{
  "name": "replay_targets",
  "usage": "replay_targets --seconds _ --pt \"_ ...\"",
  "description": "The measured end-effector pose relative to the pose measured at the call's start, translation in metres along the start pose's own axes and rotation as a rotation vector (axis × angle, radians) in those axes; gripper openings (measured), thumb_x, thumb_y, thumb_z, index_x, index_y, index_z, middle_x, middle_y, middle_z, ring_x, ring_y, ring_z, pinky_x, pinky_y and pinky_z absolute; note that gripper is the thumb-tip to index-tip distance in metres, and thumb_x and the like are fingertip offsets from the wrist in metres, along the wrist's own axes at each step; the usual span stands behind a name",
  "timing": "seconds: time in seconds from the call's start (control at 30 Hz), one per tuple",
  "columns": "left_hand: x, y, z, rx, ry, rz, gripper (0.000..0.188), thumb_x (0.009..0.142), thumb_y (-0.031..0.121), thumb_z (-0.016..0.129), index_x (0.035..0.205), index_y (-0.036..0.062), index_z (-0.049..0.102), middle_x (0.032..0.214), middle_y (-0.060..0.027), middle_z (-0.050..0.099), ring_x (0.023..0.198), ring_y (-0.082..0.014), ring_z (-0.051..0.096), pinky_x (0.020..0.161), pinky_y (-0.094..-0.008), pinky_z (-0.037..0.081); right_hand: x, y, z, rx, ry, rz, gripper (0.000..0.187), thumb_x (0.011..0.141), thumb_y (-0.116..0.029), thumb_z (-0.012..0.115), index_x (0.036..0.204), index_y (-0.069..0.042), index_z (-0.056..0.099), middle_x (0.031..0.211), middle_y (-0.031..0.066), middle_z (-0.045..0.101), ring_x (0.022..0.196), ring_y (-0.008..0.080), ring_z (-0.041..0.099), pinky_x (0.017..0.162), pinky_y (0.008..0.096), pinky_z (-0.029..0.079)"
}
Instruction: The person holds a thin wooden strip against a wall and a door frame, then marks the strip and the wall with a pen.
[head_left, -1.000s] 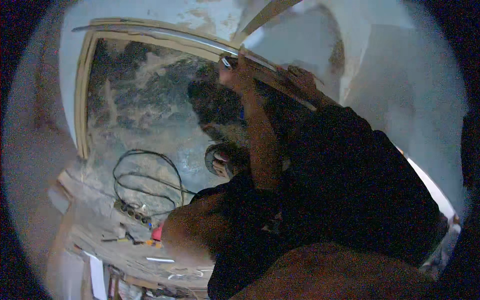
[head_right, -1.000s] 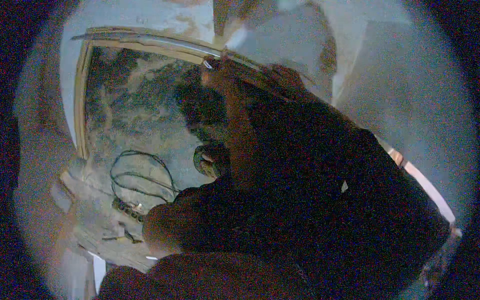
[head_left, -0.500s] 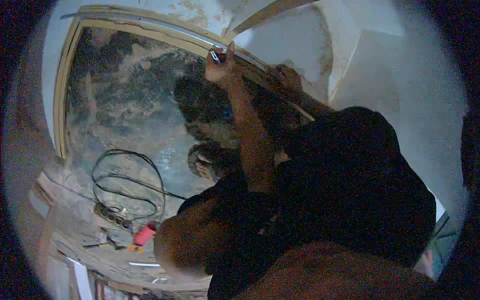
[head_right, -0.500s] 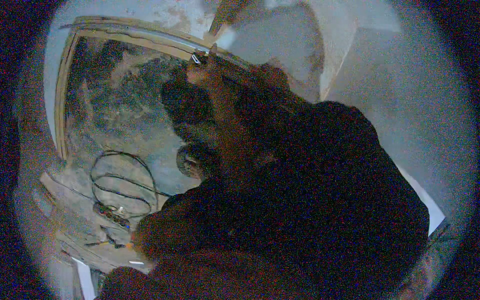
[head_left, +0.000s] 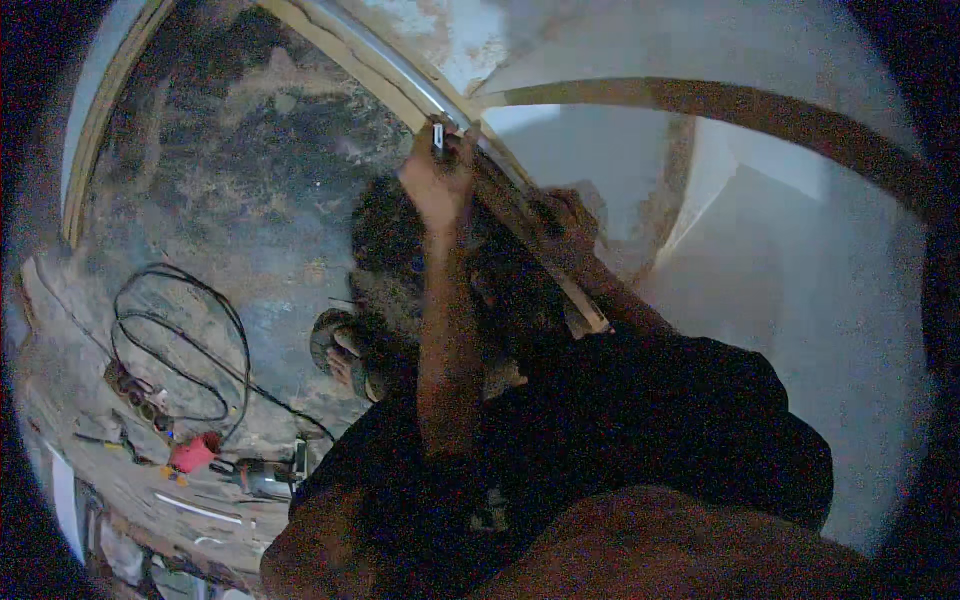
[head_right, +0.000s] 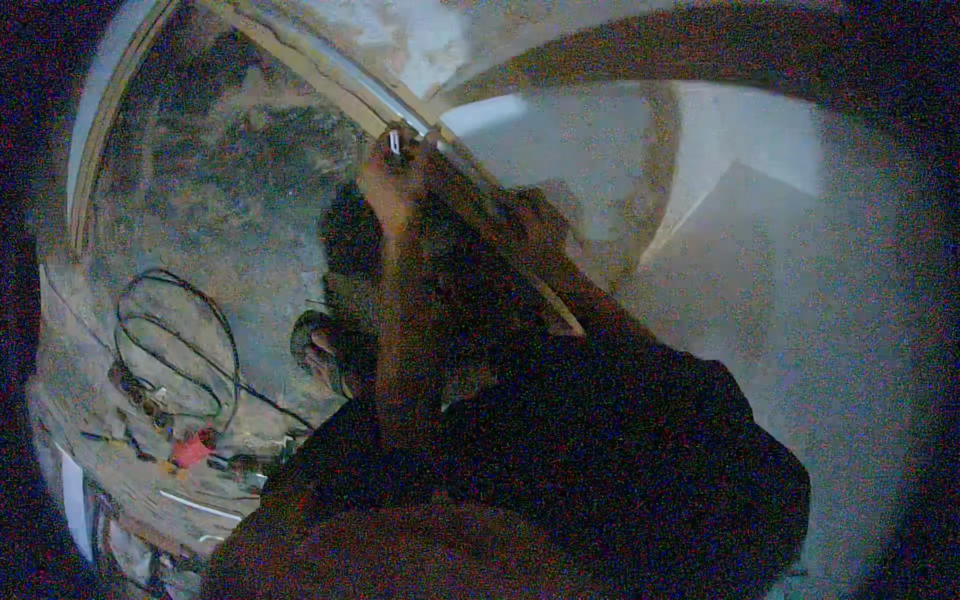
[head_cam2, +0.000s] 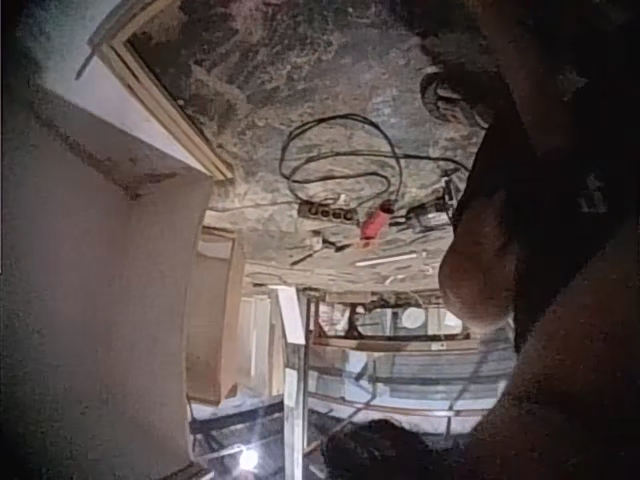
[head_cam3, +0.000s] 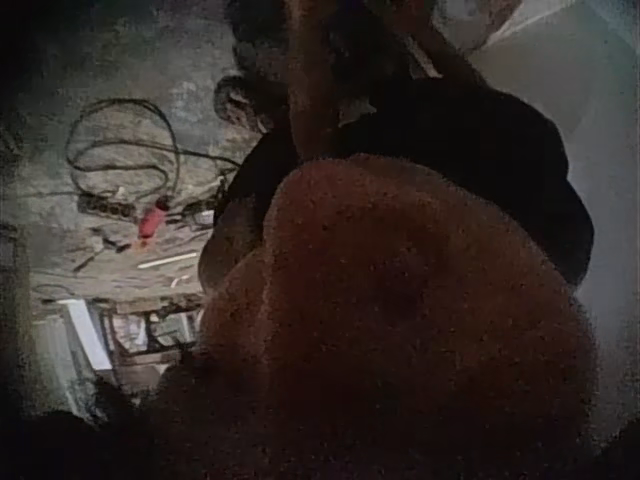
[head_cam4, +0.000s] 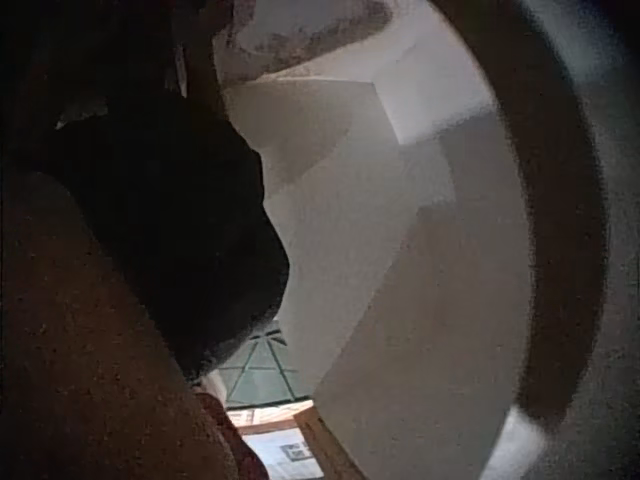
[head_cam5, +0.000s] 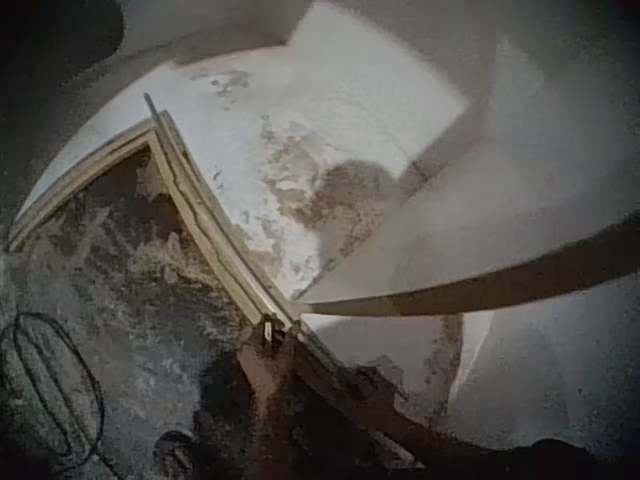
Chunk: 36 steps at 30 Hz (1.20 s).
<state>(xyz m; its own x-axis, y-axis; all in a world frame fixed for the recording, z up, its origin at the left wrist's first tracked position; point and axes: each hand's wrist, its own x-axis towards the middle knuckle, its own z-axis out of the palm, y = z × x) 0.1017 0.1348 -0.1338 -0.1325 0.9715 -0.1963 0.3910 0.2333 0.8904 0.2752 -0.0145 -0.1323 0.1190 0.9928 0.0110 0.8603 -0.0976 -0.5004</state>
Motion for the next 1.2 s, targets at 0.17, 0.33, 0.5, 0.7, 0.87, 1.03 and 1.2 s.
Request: replay_targets --seconds 0.17,0.33,0.5,0.7,0.87,1.03,1.2 --pt "-0.012 -0.011 -0.001 -0.491 0.031 -0.055 0.031 0.09 0.031 0.069 0.103 0.0034 0.064 0.08 -0.0078 0.067 0.066 -0.017 0.061 0.057 -0.0323 0.05 0.0 0.005 -0.017 -0.221 -0.11 -0.031 0.038 0.082 -0.027 0.073 0.116 -0.011 0.065 0.102 0.0115 0.065 0.087 0.0288 0.066 0.072 0.0364 0.054" --pt "-0.014 -0.017 -0.017 -1.615 -0.208 -0.547 0.032 0.102 0.035 0.047 0.109 0.0045 0.055 0.092 -0.0106 0.063 0.076 -0.0189 0.059 0.069 -0.0331 0.049 0.044 -0.06 -0.05 0.279 -0.324 0.245 0.039 0.086 -0.034 0.071 0.114 -0.007 0.065 0.105 0.0129 0.065 0.087 0.0274 0.065 0.074 0.0353 0.051" --pt "-0.009 0.021 -0.015 -1.189 -0.128 -0.393 0.033 0.105 0.035 0.04 0.106 0.0052 0.054 0.096 -0.0101 0.062 0.086 -0.0188 0.058 0.08 -0.035 0.048 0.067 -0.075 -0.039 0.429 -0.378 0.053 0.036 0.09 -0.033 0.067 0.111 -0.004 0.066 0.101 0.0122 0.067 0.086 0.0251 0.064 0.076 0.0361 0.05" --pt "-0.013 0.041 -0.035 -0.94 -0.022 -0.21 0.035 0.105 0.032 0.043 0.115 0.0031 0.059 0.099 -0.0063 0.063 0.088 -0.0145 0.056 0.082 -0.0297 0.046 0.079 -0.097 -0.048 0.618 -0.475 0.13 0.029 0.092 -0.023 0.068 0.109 0.0 0.066 0.091 0.0066 0.067 0.08 0.016 0.062 0.074 0.0302 0.05" --pt "-0.013 0.043 -0.069 -0.79 -0.055 -0.073 0.03 0.102 0.025 0.052 0.115 0.0004 0.064 0.107 -0.0038 0.064 0.099 -0.0121 0.056 0.09 -0.0277 0.045 0.088 -0.118 -0.063 0.638 -0.53 0.19 0.024 0.088 -0.011 0.072 0.109 -0.001 0.066 0.095 0.0054 0.067 0.076 0.0089 0.06 0.07 0.0246 0.048" --pt "-0.015 0.06 -0.084 -0.885 -0.079 -0.09 0.033 0.1 0.024 0.056 0.123 0.0002 0.059 0.106 -0.0076 0.066 0.099 -0.0148 0.06 0.089 -0.0297 0.048 0.081 -0.125 -0.063 0.672 -0.327 -0.043 0.028 0.084 -0.011 0.076 0.109 -0.001 0.066 0.095 0.0052 0.068 0.072 0.0094 0.06 0.067 0.025 0.049" --pt "-0.015 0.068 -0.1 -0.718 -0.052 0.061 0.037 0.1 0.021 0.056 0.128 -0.0027 0.055 0.099 -0.0115 0.069 0.09 -0.0167 0.065 0.084 -0.0313 0.052 0.08 -0.128 -0.067 0.641 -0.3 -0.06 0.031 0.079 -0.009 0.08 0.106 -0.001 0.066 0.097 0.006 0.069 0.074 0.0096 0.061 0.07 0.0252 0.049"
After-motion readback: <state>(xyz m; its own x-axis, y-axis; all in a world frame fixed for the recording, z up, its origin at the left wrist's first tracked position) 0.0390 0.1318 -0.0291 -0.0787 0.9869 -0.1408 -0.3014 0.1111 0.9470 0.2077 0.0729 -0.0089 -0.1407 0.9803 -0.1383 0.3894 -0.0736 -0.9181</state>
